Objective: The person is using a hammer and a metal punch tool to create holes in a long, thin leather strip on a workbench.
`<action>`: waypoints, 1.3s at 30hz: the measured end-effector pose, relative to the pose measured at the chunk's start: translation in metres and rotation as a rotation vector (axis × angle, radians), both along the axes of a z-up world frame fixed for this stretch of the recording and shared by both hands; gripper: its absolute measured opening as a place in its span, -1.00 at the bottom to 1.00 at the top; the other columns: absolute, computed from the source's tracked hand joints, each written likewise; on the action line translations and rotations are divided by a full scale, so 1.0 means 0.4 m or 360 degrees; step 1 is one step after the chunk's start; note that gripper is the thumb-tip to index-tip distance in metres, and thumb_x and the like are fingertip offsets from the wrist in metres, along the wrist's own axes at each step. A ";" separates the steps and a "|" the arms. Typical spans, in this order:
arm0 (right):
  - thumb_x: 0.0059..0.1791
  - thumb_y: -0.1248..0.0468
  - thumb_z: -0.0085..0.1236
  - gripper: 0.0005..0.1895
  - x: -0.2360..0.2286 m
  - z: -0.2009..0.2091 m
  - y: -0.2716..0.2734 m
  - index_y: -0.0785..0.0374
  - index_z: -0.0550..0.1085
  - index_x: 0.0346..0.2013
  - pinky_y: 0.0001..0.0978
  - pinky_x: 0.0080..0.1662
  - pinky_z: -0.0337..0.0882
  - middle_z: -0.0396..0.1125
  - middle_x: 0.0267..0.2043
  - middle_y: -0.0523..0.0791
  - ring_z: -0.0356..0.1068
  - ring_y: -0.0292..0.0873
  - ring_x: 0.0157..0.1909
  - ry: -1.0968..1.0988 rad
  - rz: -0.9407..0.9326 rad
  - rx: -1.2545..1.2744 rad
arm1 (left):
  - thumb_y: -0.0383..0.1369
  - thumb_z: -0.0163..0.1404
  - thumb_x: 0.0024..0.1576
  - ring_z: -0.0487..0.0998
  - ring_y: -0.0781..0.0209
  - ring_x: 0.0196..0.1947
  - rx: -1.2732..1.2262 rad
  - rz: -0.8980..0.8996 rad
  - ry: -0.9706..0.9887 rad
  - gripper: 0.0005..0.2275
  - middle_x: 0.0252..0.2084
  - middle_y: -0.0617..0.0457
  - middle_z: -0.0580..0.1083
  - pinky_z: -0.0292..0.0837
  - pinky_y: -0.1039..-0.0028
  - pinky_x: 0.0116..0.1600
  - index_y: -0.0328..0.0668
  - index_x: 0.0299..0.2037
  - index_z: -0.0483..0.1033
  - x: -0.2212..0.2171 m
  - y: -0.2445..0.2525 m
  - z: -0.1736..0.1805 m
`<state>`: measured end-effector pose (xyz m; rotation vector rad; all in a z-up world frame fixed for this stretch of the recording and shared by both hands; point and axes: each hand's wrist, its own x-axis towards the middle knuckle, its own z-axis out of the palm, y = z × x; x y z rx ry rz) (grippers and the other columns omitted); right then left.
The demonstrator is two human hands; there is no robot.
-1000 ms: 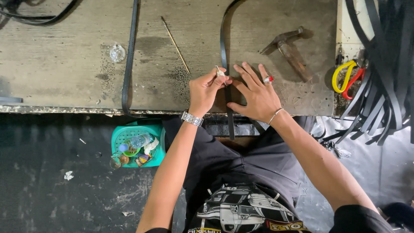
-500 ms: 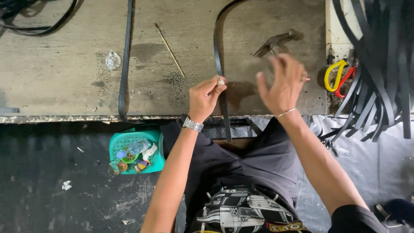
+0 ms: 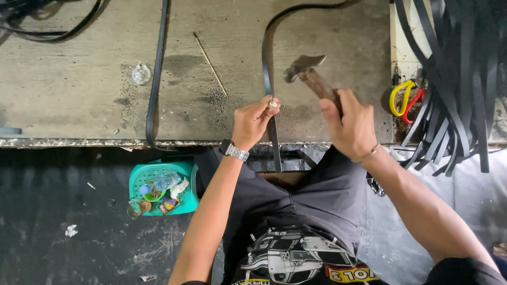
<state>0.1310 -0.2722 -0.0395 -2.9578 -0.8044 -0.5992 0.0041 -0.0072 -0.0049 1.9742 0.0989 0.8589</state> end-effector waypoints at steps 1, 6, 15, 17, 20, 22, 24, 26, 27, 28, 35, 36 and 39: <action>0.13 -0.15 0.11 -0.60 -0.013 0.003 0.004 0.07 0.44 -0.01 -0.01 -0.23 0.41 0.25 -0.16 -0.16 0.35 -0.02 -0.07 -0.0004 0.0002 0.0000 | -0.37 0.22 0.16 0.69 0.00 -0.26 0.0000 0.0002 -0.0004 -0.84 -0.33 -0.02 0.65 0.63 0.36 -0.20 -0.13 -0.09 0.67 0.000 0.000 0.001; 0.16 -0.16 0.07 -0.60 -0.026 0.013 0.016 0.07 0.42 0.01 0.03 -0.23 0.40 0.28 -0.20 -0.15 0.39 0.02 -0.10 0.0038 -0.0001 0.0062 | -0.38 0.24 0.14 0.69 -0.01 -0.28 -0.0025 0.0015 -0.0026 -0.83 -0.33 -0.04 0.65 0.63 0.37 -0.22 -0.14 -0.09 0.67 -0.002 -0.004 0.002; 0.19 -0.17 0.01 -0.59 -0.037 0.013 -0.001 0.08 0.39 0.04 0.09 -0.24 0.40 0.33 -0.26 -0.13 0.44 0.09 -0.16 0.0126 -0.0022 0.0146 | -0.39 0.27 0.10 0.69 -0.03 -0.30 -0.0071 0.0019 -0.0035 -0.81 -0.34 -0.06 0.64 0.62 0.39 -0.24 -0.15 -0.09 0.68 -0.001 -0.004 -0.009; 0.20 -0.17 0.00 -0.59 -0.027 0.015 -0.017 0.08 0.38 0.04 0.10 -0.24 0.40 0.34 -0.27 -0.12 0.45 0.10 -0.16 0.0136 -0.0027 0.0170 | -0.40 0.27 0.10 0.69 -0.03 -0.31 -0.0069 0.0017 -0.0041 -0.81 -0.34 -0.07 0.64 0.62 0.39 -0.24 -0.15 -0.09 0.68 -0.003 -0.008 -0.006; 0.21 -0.18 -0.02 -0.58 0.022 0.021 0.015 0.08 0.37 0.05 0.11 -0.24 0.40 0.36 -0.29 -0.11 0.46 0.12 -0.18 0.0150 -0.0034 0.0203 | -0.40 0.28 0.09 0.69 -0.04 -0.31 -0.0079 0.0017 -0.0060 -0.80 -0.35 -0.08 0.64 0.62 0.40 -0.25 -0.15 -0.09 0.68 -0.005 -0.009 -0.006; 0.22 -0.18 -0.03 -0.58 0.058 0.026 0.050 0.08 0.36 0.05 0.12 -0.24 0.39 0.37 -0.30 -0.11 0.47 0.13 -0.19 0.0160 -0.0036 0.0223 | -0.40 0.29 0.08 0.69 -0.04 -0.32 -0.0081 0.0018 -0.0066 -0.80 -0.35 -0.08 0.64 0.62 0.40 -0.25 -0.15 -0.09 0.68 -0.004 -0.007 -0.004; 0.23 -0.18 -0.05 -0.58 0.086 0.031 0.077 0.08 0.35 0.06 0.14 -0.24 0.39 0.38 -0.32 -0.10 0.49 0.15 -0.21 0.0180 -0.0049 0.0259 | -0.41 0.30 0.07 0.69 -0.05 -0.33 -0.0089 0.0012 -0.0078 -0.79 -0.35 -0.09 0.64 0.62 0.40 -0.26 -0.15 -0.09 0.69 -0.003 -0.006 -0.003; 0.14 -0.11 0.07 -0.62 0.092 0.006 0.087 0.08 0.38 0.03 0.05 -0.24 0.42 0.37 -0.29 -0.14 0.42 0.06 -0.12 0.0079 -0.0074 0.0115 | -0.41 0.29 0.08 0.69 -0.02 -0.29 -0.0062 -0.0003 -0.0057 -0.80 -0.35 -0.07 0.64 0.62 0.40 -0.25 -0.13 -0.10 0.68 -0.003 -0.005 0.000; 0.06 -0.03 0.19 -0.64 0.095 -0.007 0.095 0.09 0.40 0.00 -0.04 -0.23 0.45 0.36 -0.26 -0.17 0.36 -0.04 -0.03 -0.0018 -0.0097 -0.0031 | -0.42 0.28 0.09 0.69 0.01 -0.26 -0.0035 -0.0014 -0.0033 -0.81 -0.35 -0.05 0.64 0.63 0.40 -0.23 -0.11 -0.10 0.68 -0.003 -0.002 0.001; 0.06 -0.03 0.19 -0.64 0.073 0.024 0.116 0.09 0.40 0.00 -0.04 -0.23 0.45 0.36 -0.26 -0.17 0.36 -0.04 -0.03 -0.0021 -0.0097 -0.0028 | -0.42 0.28 0.09 0.69 0.01 -0.26 -0.0032 -0.0015 -0.0037 -0.81 -0.35 -0.05 0.64 0.63 0.40 -0.23 -0.11 -0.10 0.68 -0.002 -0.001 0.001; -0.14 0.06 0.28 -0.33 -0.049 0.094 0.260 0.17 0.45 0.24 0.07 0.38 0.05 0.24 0.36 -0.03 0.13 0.03 0.46 0.0423 0.1029 0.0381 | -0.38 0.30 0.09 0.68 -0.08 -0.31 -0.0036 0.0010 0.0014 -0.81 -0.37 -0.11 0.63 0.61 0.35 -0.29 -0.13 -0.10 0.68 -0.010 0.010 -0.017; -0.03 -0.16 0.17 -0.36 -0.059 0.086 0.275 0.10 0.45 0.23 0.08 0.47 -0.09 0.16 0.48 -0.11 0.03 -0.05 0.55 0.0559 0.1060 0.0217 | -0.39 0.28 0.10 0.67 -0.12 -0.30 -0.0016 0.0007 0.0044 -0.81 -0.37 -0.14 0.62 0.60 0.28 -0.30 -0.16 -0.10 0.67 -0.014 0.016 -0.022; -0.04 -0.19 0.18 -0.32 -0.061 0.075 0.267 0.02 0.39 0.29 0.13 0.46 -0.14 0.11 0.51 -0.10 -0.03 -0.04 0.57 0.0606 0.1088 0.0269 | -0.38 0.18 0.19 0.70 0.08 -0.32 -0.0343 0.0034 0.0091 -0.93 -0.40 -0.05 0.64 0.64 0.40 -0.24 -0.11 -0.18 0.69 -0.021 0.005 0.025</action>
